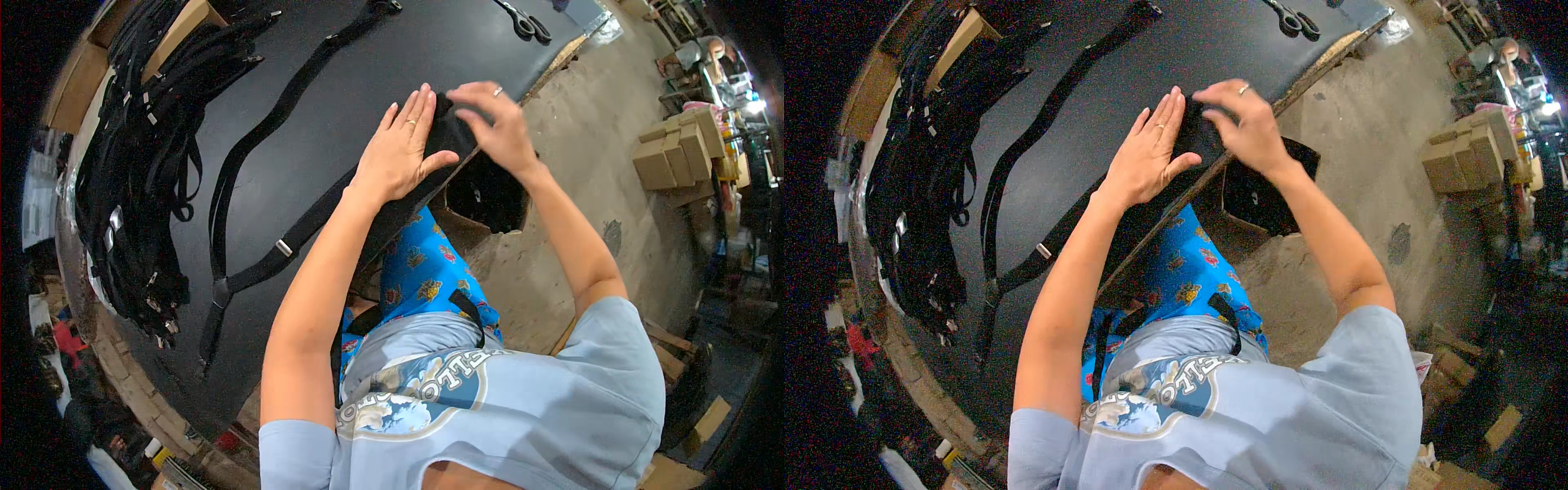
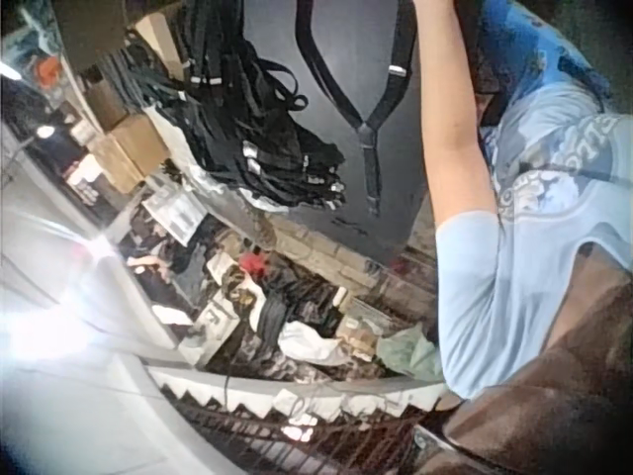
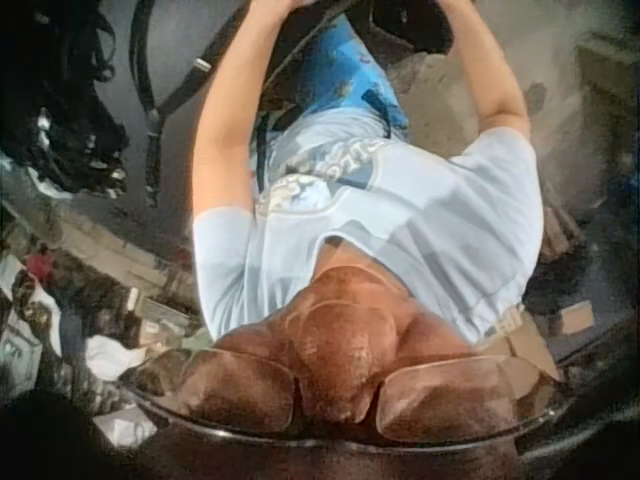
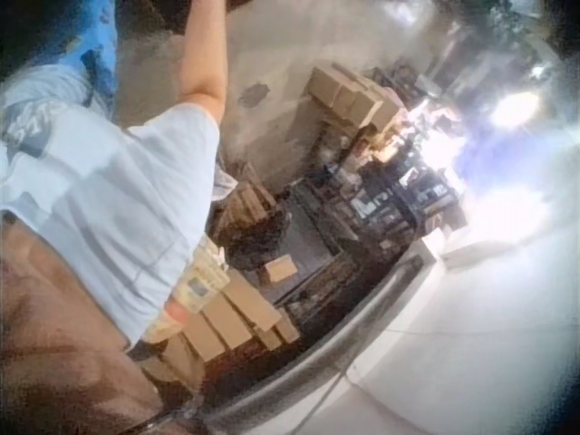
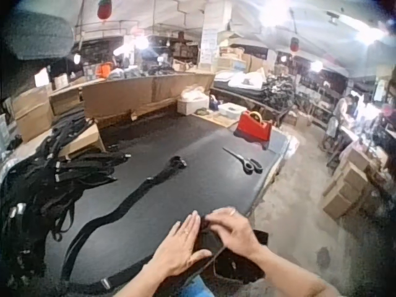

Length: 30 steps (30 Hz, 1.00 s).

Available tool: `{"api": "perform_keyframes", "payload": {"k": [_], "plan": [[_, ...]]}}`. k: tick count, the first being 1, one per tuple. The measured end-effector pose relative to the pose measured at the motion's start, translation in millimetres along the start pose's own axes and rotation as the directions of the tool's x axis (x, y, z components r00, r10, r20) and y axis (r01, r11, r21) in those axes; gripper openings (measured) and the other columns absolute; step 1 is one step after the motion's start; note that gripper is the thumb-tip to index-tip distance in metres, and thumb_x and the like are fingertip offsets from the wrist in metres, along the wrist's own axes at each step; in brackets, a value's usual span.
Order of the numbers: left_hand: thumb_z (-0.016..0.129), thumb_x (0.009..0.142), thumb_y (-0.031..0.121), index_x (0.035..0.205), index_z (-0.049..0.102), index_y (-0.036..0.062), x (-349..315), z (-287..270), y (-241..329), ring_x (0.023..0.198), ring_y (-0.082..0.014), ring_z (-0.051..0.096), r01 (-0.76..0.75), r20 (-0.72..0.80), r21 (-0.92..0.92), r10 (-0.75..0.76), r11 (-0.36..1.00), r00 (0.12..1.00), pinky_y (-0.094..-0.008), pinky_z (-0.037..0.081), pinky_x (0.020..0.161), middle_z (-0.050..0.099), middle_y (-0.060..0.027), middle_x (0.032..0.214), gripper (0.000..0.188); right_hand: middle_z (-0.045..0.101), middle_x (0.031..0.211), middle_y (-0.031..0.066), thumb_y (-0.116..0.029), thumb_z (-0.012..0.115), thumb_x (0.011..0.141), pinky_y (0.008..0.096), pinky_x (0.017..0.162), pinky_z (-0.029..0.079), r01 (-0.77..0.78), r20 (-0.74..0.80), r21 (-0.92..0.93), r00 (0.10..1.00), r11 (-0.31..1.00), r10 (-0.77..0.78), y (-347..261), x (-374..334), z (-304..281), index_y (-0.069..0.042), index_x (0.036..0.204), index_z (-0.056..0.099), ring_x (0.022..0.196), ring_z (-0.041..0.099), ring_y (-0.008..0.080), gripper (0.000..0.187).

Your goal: The person puts on eyeglasses and assembles black suspenders by attaching metal and plastic clips and buckle fasteners to the straps by hand.

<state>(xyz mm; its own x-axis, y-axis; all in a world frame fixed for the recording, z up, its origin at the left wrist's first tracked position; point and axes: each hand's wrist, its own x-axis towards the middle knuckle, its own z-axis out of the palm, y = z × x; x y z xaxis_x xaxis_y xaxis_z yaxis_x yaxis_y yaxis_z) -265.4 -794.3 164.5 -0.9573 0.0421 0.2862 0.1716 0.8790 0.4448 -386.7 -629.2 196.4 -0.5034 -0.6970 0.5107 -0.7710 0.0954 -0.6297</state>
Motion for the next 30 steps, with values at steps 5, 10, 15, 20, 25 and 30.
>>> {"api": "perform_keyframes", "payload": {"k": [5, 10, 15, 20, 25, 30], "plan": [[0.036, 0.086, 0.071, 0.152, 0.009, 0.0022, 0.0, -0.1, 6.6, 0.146, -0.0295, 0.016, 0.009, 0.01, 0.178, -0.011, 0.984, 1.0, -0.0451, 0.015, 0.118, 0.014, -0.0179, 0.158, 0.099, 0.059, 0.104, 0.0078, -0.002, 0.072, 0.073, 0.0362, 0.089, 0.044, 0.095, 0.206, -0.201, 0.977, 0.975, -0.052, 38.9, 20.2, -1.1, -0.006, 0.108, 0.068, 0.099, 0.053, 0.0263, 0.035], [0.038, 0.087, 0.069, 0.152, 0.01, 0.0026, 0.0, -0.6, 8.1, 0.146, -0.0298, 0.016, 0.024, 0.018, 0.161, -0.027, 0.987, 0.999, -0.0458, 0.015, 0.118, 0.015, -0.0176, 0.158, 0.097, 0.058, 0.091, 0.0084, -0.006, 0.068, 0.075, 0.0391, 0.086, 0.042, 0.285, 0.308, -0.087, 0.919, 0.955, -0.246, 50.2, 38.6, -8.6, -0.003, 0.087, 0.065, 0.094, 0.052, 0.0288, 0.013], [0.038, 0.088, 0.067, 0.152, 0.016, 0.0059, -1.4, -1.9, 10.1, 0.146, -0.0308, 0.017, 0.017, 0.053, 0.231, -0.03, 0.973, 0.998, -0.0466, 0.016, 0.117, 0.017, -0.0178, 0.157, 0.091, 0.057, 0.091, 0.0096, -0.005, 0.065, 0.081, 0.038, 0.087, 0.041, 0.437, 0.37, -0.155, 0.857, 0.886, -0.358, 53.3, 53.4, -33.1, -0.002, 0.089, 0.064, 0.095, 0.053, 0.0285, 0.009], [0.039, 0.089, 0.066, 0.151, 0.022, 0.0117, -0.1, -0.7, 9.9, 0.145, -0.0308, 0.017, 0.01, 0.034, 0.239, -0.019, 0.971, 0.999, -0.0476, 0.016, 0.117, 0.019, -0.0178, 0.156, 0.085, 0.058, 0.095, 0.0096, -0.007, 0.065, 0.082, 0.0381, 0.09, 0.041, 0.355, 0.422, -0.147, 0.867, 0.923, -0.266, 64.3, 46.4, -33.8, -0.005, 0.096, 0.065, 0.098, 0.052, 0.0286, 0.014], [0.043, 0.086, 0.068, 0.148, 0.03, 0.0084, 1.1, 4.4, 8.5, 0.145, -0.0308, 0.019, 0.012, 0.001, 0.26, -0.013, 0.965, 1.0, -0.0489, 0.019, 0.116, 0.022, -0.0188, 0.155, 0.087, 0.059, 0.111, 0.0104, -0.008, 0.067, 0.08, 0.039, 0.095, 0.04, 0.298, 0.308, -0.341, 0.932, 0.892, -0.193, 39.4, 29.3, -31.6, -0.009, 0.111, 0.066, 0.11, 0.052, 0.0291, 0.031], [0.047, 0.085, 0.067, 0.148, 0.032, 0.0078, 1.2, 6.9, 10.3, 0.144, -0.0313, 0.021, 0.017, -0.029, 0.255, -0.01, 0.967, 1.0, -0.0502, 0.02, 0.115, 0.024, -0.019, 0.154, 0.088, 0.05, 0.133, 0.0153, -0.02, 0.062, 0.089, 0.048, 0.105, 0.031, 0.15, 0.159, -0.459, 0.984, 0.875, -0.085, 2.7, -13.6, 8.6, -0.01, 0.118, 0.064, 0.127, 0.044, 0.0318, 0.031]]}}
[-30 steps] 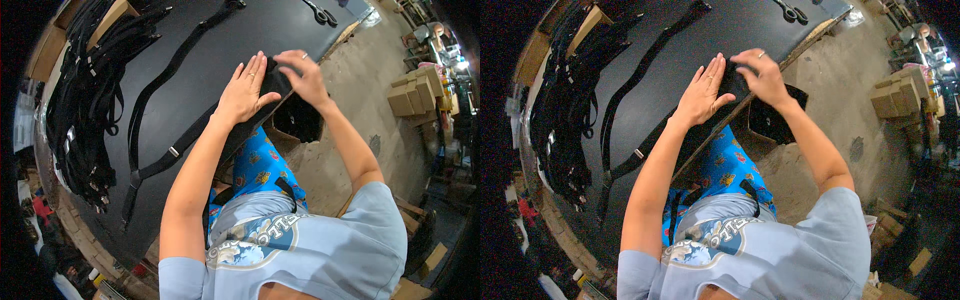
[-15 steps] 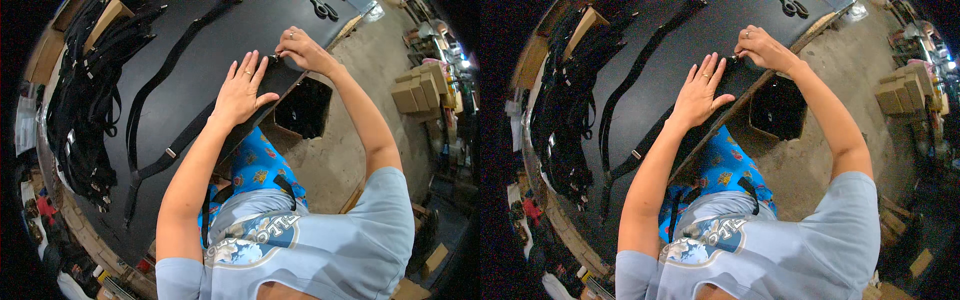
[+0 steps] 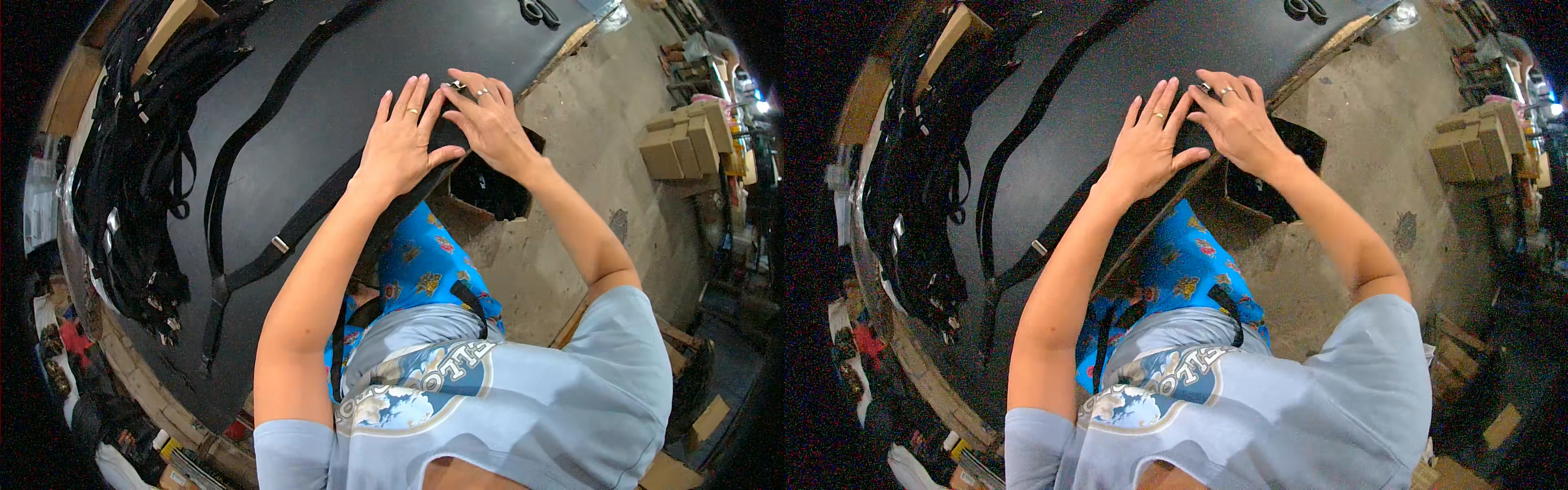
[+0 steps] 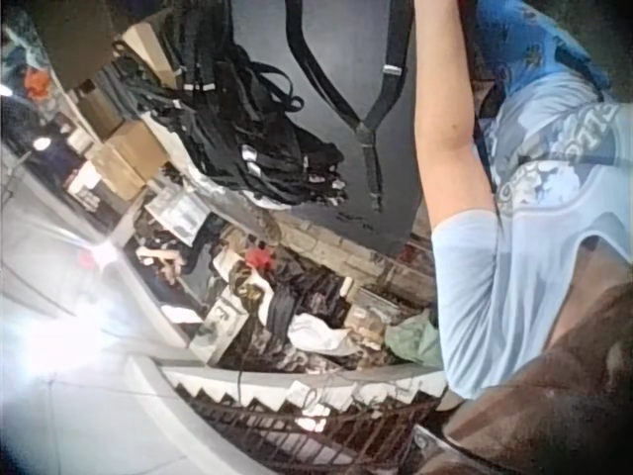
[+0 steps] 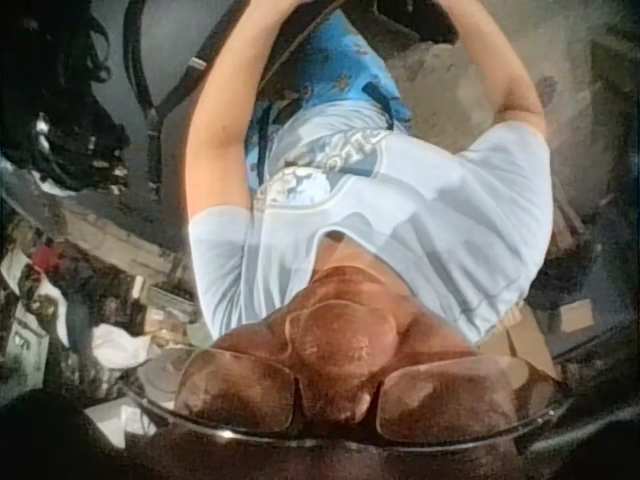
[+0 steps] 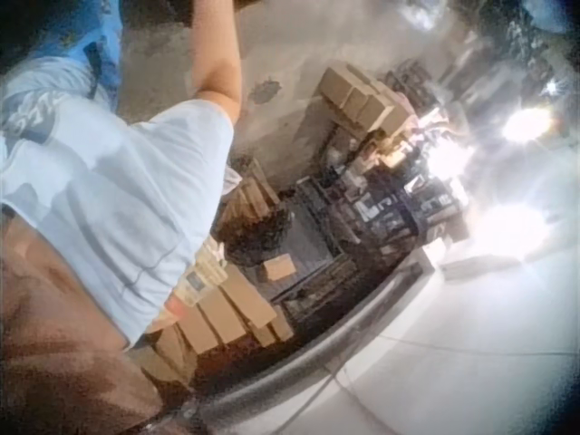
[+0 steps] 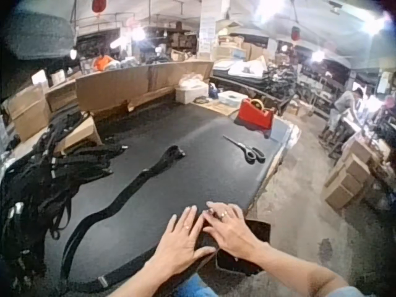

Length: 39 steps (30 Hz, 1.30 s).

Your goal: The person puts on eyeglasses and assembles black suspenders by attaching metal and plastic clips and buckle fasteners to the straps by hand.

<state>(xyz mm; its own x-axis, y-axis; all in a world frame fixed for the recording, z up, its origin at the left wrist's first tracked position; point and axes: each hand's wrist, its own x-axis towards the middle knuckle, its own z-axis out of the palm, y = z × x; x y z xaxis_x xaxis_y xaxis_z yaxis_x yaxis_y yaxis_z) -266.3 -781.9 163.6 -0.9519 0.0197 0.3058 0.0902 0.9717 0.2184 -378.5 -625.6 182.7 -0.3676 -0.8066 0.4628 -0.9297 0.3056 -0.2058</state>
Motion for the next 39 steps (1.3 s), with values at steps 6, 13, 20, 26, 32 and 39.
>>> {"api": "perform_keyframes", "payload": {"k": [6, 13, 20, 26, 32, 39], "plan": [[0.048, 0.085, 0.066, 0.147, 0.033, 0.007, -2.0, 2.2, 2.6, 0.142, -0.0316, 0.026, 0.001, -0.05, -0.02, -0.002, 1.0, 0.999, -0.0507, 0.022, 0.114, 0.029, -0.0188, 0.152, 0.087, 0.041, 0.144, 0.0196, -0.02, 0.057, 0.093, 0.0565, 0.11, 0.019, -0.192, -0.044, 0.017, 0.98, 0.981, 0.192, -3.3, -7.8, 11.8, -0.016, 0.124, 0.063, 0.137, 0.033, 0.035, 0.032], [0.047, 0.088, 0.062, 0.149, 0.03, 0.014, 0.4, -0.1, -2.8, 0.143, -0.0319, 0.023, 0.03, -0.054, -0.082, -0.035, 0.996, 0.998, -0.0505, 0.021, 0.115, 0.027, -0.015, 0.154, 0.079, 0.052, 0.13, 0.0159, -0.006, 0.064, 0.08, 0.044, 0.102, 0.037, -0.05, 0.184, 0.232, 0.983, 0.972, 0.006, 49.1, 30.0, -18.4, -0.016, 0.116, 0.068, 0.119, 0.05, 0.033, 0.037], [0.047, 0.086, 0.066, 0.149, 0.031, 0.0146, 0.5, 3.6, -4.8, 0.143, -0.034, 0.024, 0.039, -0.063, -0.065, -0.043, 0.997, 0.997, -0.0484, 0.021, 0.115, 0.028, -0.0164, 0.153, 0.082, 0.06, 0.104, 0.012, -0.009, 0.066, 0.081, 0.0421, 0.089, 0.043, 0.143, 0.147, 0.329, 0.969, 0.933, -0.2, 62.8, 43.6, -10.7, -0.005, 0.101, 0.065, 0.102, 0.056, 0.0322, 0.02], [0.046, 0.087, 0.066, 0.148, 0.033, 0.0128, -2.7, 3.2, 0.7, 0.142, -0.0344, 0.024, 0.033, -0.083, -0.096, -0.041, 0.995, 0.996, -0.0483, 0.021, 0.115, 0.029, -0.0178, 0.153, 0.082, 0.06, 0.091, 0.0137, 0.001, 0.065, 0.078, 0.0388, 0.079, 0.047, 0.27, 0.273, 0.287, 0.896, 0.919, -0.349, 52.0, 62.7, -33.3, 0.0, 0.093, 0.061, 0.092, 0.057, 0.0335, 0.016], [0.046, 0.088, 0.064, 0.147, 0.034, 0.0085, -2.2, -1.6, 0.0, 0.143, -0.0361, 0.02, 0.021, -0.051, -0.159, -0.029, 0.987, 0.998, -0.048, 0.021, 0.116, 0.024, -0.0205, 0.154, 0.082, 0.059, 0.093, 0.0133, 0.002, 0.066, 0.08, 0.0378, 0.076, 0.048, 0.169, 0.252, 0.344, 0.931, 0.923, -0.265, 56.2, 54.3, -25.9, 0.001, 0.099, 0.064, 0.09, 0.059, 0.031, 0.019], [0.061, 0.091, 0.039, 0.14, 0.04, -0.0013, 17.4, -32.0, -70.9, 0.142, -0.0409, 0.021, -0.081, -0.196, -0.328, 0.016, 0.941, 0.98, -0.0442, 0.021, 0.116, 0.025, -0.0288, 0.151, 0.067, 0.06, 0.106, 0.0136, -0.007, 0.073, 0.078, 0.0356, 0.086, 0.048, 0.032, 0.309, 0.375, 0.938, 0.927, -0.157, 43.2, 54.1, -36.0, -0.006, 0.115, 0.066, 0.101, 0.059, 0.0291, 0.038]]}}
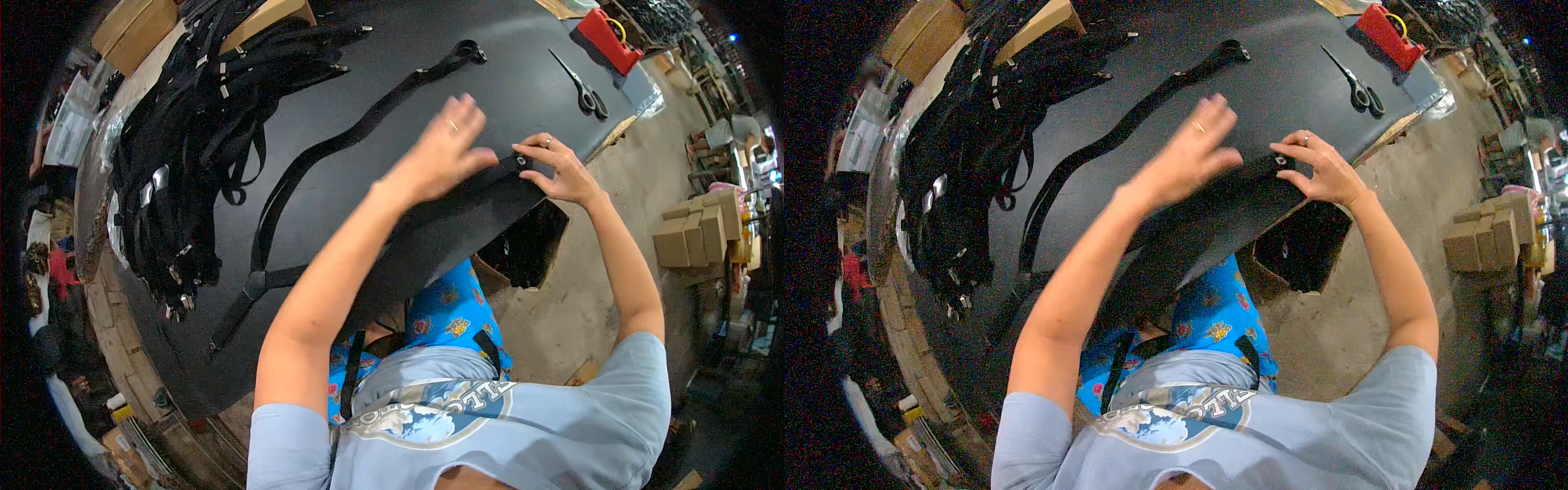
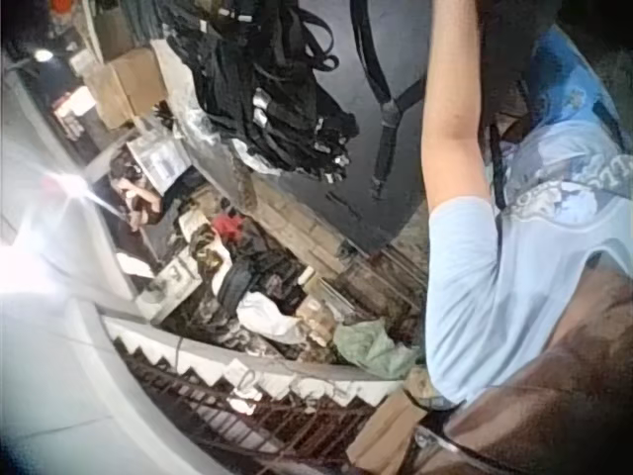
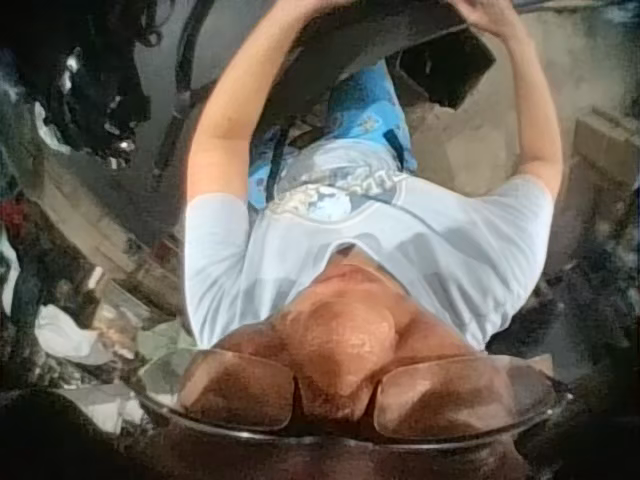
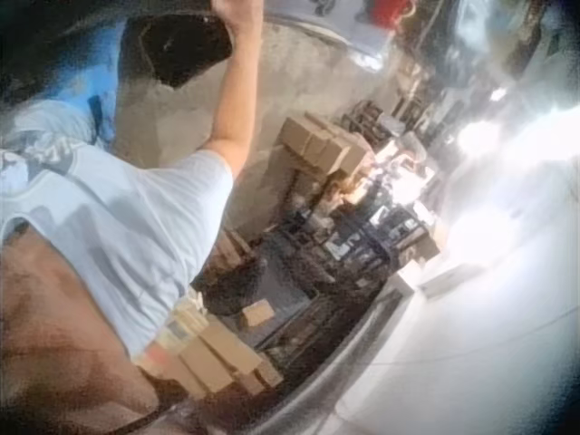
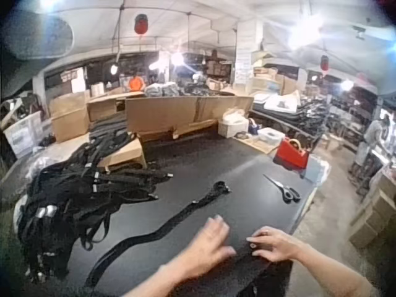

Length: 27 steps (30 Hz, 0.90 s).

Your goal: The person puts on eyeglasses and assembles black suspenders by attaching metal and plastic clips and buckle fasteners to the straps by hand.

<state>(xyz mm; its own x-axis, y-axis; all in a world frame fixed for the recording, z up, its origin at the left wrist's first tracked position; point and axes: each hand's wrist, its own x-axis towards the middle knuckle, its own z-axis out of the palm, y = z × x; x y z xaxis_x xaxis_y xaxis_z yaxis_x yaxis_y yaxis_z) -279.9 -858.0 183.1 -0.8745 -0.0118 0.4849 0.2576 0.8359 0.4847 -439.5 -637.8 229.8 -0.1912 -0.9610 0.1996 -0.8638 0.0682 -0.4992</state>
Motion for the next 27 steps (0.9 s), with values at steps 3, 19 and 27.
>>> {"api": "perform_keyframes", "payload": {"k": [3, 19, 27], "plan": [[0.066, 0.087, 0.024, 0.129, 0.051, -0.0045, 32.0, -33.2, -44.4, 0.129, -0.0415, 0.042, 0.192, -0.261, 0.169, -0.144, 0.967, 0.955, -0.0427, 0.035, 0.108, 0.047, -0.0264, 0.136, 0.053, 0.057, 0.119, 0.0142, -0.008, 0.071, 0.08, 0.0377, 0.095, 0.046, 0.006, -0.168, -0.01, 0.986, 1.0, -0.008, -8.3, 13.5, -2.5, -0.008, 0.115, 0.067, 0.113, 0.054, 0.0324, 0.035], [0.08, 0.071, 0.019, 0.101, 0.073, 0.007, 15.4, 9.3, -56.2, 0.097, -0.0309, 0.059, 0.278, -0.445, 0.187, -0.17, 0.942, 0.879, -0.0387, 0.048, 0.086, 0.066, -0.0136, 0.101, 0.033, 0.06, 0.117, 0.0163, -0.004, 0.064, 0.082, 0.0388, 0.094, 0.045, 0.031, -0.23, -0.227, 0.969, 0.973, -0.085, 20.4, 126.5, 64.7, 0.004, 0.112, 0.065, 0.108, 0.056, 0.0322, 0.031], [0.079, 0.07, 0.017, 0.102, 0.07, 0.0066, 35.0, 7.6, -55.0, 0.096, -0.0321, 0.059, 0.374, -0.283, 0.147, -0.323, 0.916, 0.903, -0.0406, 0.047, 0.086, 0.064, -0.0137, 0.094, 0.034, 0.067, 0.087, 0.0199, -0.016, 0.071, 0.078, 0.0377, 0.079, 0.051, -0.243, -0.281, 0.31, 0.9, 0.919, 0.333, 14.9, 146.4, 69.3, 0.0, 0.084, 0.074, 0.082, 0.065, 0.0313, 0.017]]}}
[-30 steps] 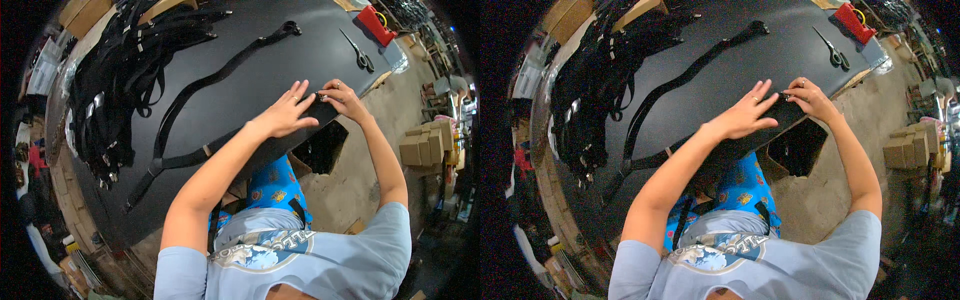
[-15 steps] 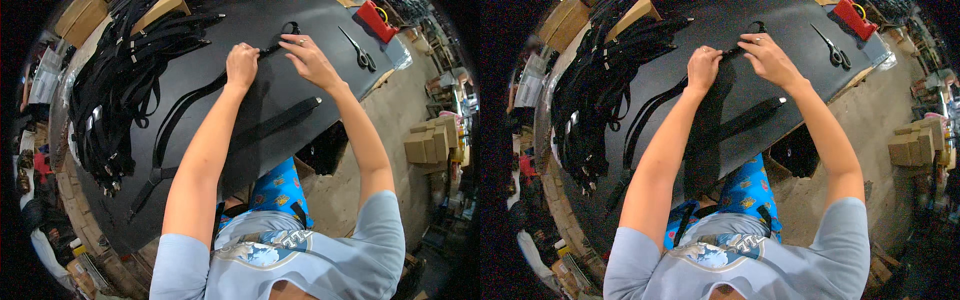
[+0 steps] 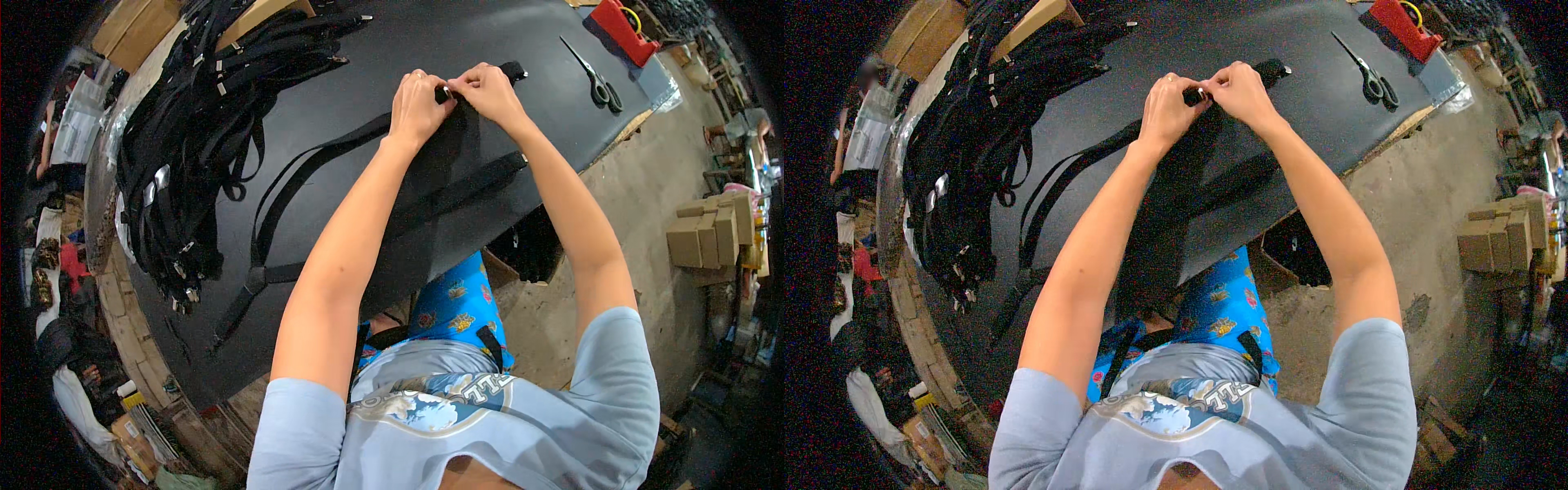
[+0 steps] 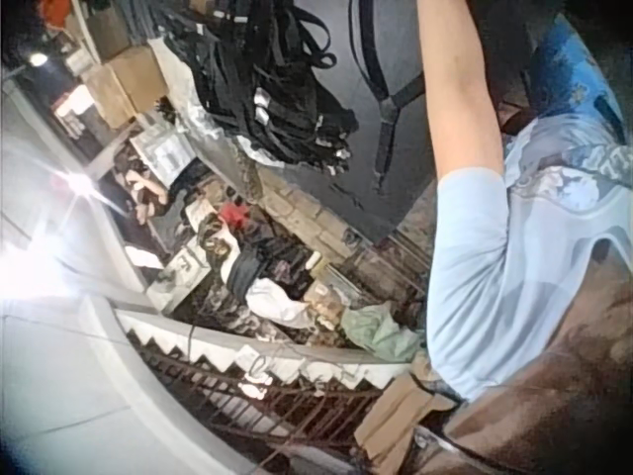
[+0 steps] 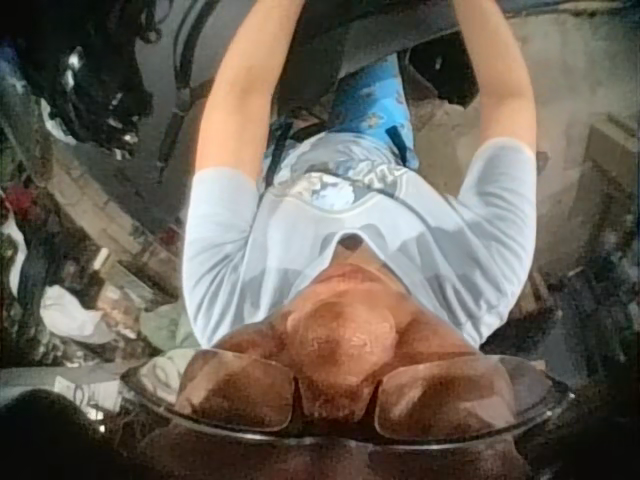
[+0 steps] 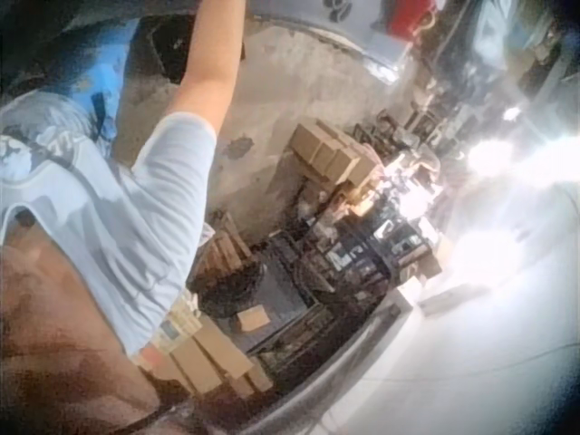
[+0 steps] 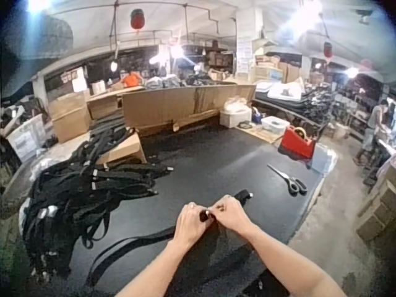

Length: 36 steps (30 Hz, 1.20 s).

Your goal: The person puts on eyeglasses and assembles black suspenders by attaching metal and plastic clips and buckle fasteners to the straps by hand.

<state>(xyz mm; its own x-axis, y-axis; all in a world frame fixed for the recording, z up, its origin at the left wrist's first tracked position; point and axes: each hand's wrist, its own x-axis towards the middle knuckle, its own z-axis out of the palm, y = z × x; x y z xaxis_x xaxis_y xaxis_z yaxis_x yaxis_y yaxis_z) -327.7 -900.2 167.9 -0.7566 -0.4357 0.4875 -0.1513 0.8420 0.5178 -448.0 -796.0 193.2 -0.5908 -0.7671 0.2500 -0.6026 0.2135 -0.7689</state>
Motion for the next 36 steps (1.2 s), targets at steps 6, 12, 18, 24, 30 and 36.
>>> {"api": "perform_keyframes", "payload": {"k": [6, 12, 18, 24, 30, 36], "plan": [[0.079, 0.069, 0.015, 0.094, 0.069, 0.0055, -8.0, 5.6, 4.2, 0.093, -0.0321, 0.06, 0.01, -0.115, -0.06, -0.017, 0.998, 0.993, -0.0411, 0.048, 0.084, 0.065, -0.0135, 0.094, 0.028, 0.069, 0.074, 0.0198, -0.021, 0.071, 0.078, 0.0336, 0.071, 0.05, -0.262, 0.072, -0.062, 0.961, 0.963, 0.266, 3.2, 9.0, -3.7, -0.002, 0.077, 0.075, 0.071, 0.066, 0.0251, 0.019], [0.078, 0.067, 0.013, 0.09, 0.066, 0.0036, -7.8, 9.6, 4.0, 0.09, -0.032, 0.06, -0.074, -0.182, -0.06, 0.062, 0.995, 0.981, -0.0407, 0.048, 0.083, 0.063, -0.0135, 0.091, 0.027, 0.066, 0.066, 0.0105, -0.021, 0.07, 0.078, 0.0301, 0.062, 0.047, -0.374, 0.117, 0.206, 0.927, 0.904, 0.356, -2.1, 1.5, -4.9, 0.0, 0.076, 0.075, 0.061, 0.059, 0.0174, 0.022], [0.079, 0.062, 0.009, 0.088, 0.062, 0.0029, -11.8, 12.4, 6.5, 0.089, -0.0321, 0.058, -0.117, -0.19, -0.068, 0.103, 0.991, 0.976, -0.0399, 0.049, 0.081, 0.059, -0.014, 0.088, 0.032, 0.059, 0.066, -0.0003, -0.02, 0.066, 0.085, 0.0217, 0.053, 0.038, -0.466, 0.174, 0.192, 0.882, 0.864, 0.437, -5.0, 0.4, -7.3, 0.0, 0.08, 0.072, 0.057, 0.048, 0.0065, 0.022], [0.08, 0.06, 0.007, 0.09, 0.06, 0.0033, -13.5, 12.9, 4.8, 0.089, -0.0324, 0.058, -0.144, -0.17, -0.072, 0.13, 0.987, 0.977, -0.0404, 0.049, 0.081, 0.058, -0.0142, 0.089, 0.036, 0.059, 0.066, -0.0007, -0.02, 0.065, 0.084, 0.0219, 0.053, 0.038, -0.419, 0.146, 0.232, 0.907, 0.878, 0.394, -1.5, -4.3, -2.7, 0.001, 0.078, 0.071, 0.057, 0.049, 0.0067, 0.022], [0.079, 0.062, 0.007, 0.091, 0.061, 0.0031, -12.3, 12.6, 7.4, 0.09, -0.0323, 0.058, -0.167, -0.169, -0.073, 0.153, 0.983, 0.974, -0.0403, 0.049, 0.082, 0.059, -0.0138, 0.09, 0.034, 0.058, 0.064, -0.0007, -0.019, 0.064, 0.085, 0.0239, 0.053, 0.039, -0.398, 0.109, 0.234, 0.918, 0.887, 0.382, -1.5, -8.1, -2.3, 0.001, 0.079, 0.072, 0.057, 0.048, 0.0073, 0.022], [0.079, 0.067, 0.011, 0.094, 0.067, 0.0035, -15.2, 5.4, -0.8, 0.09, -0.0317, 0.061, -0.113, -0.152, -0.127, 0.093, 0.986, 0.984, -0.0396, 0.05, 0.082, 0.062, -0.0131, 0.089, 0.03, 0.061, 0.107, 0.0191, 0.001, 0.068, 0.07, 0.0413, 0.092, 0.046, 0.344, 0.103, -0.283, 0.939, 0.895, -0.328, -16.9, -7.4, -14.4, 0.001, 0.108, 0.066, 0.103, 0.058, 0.0365, 0.038]]}}
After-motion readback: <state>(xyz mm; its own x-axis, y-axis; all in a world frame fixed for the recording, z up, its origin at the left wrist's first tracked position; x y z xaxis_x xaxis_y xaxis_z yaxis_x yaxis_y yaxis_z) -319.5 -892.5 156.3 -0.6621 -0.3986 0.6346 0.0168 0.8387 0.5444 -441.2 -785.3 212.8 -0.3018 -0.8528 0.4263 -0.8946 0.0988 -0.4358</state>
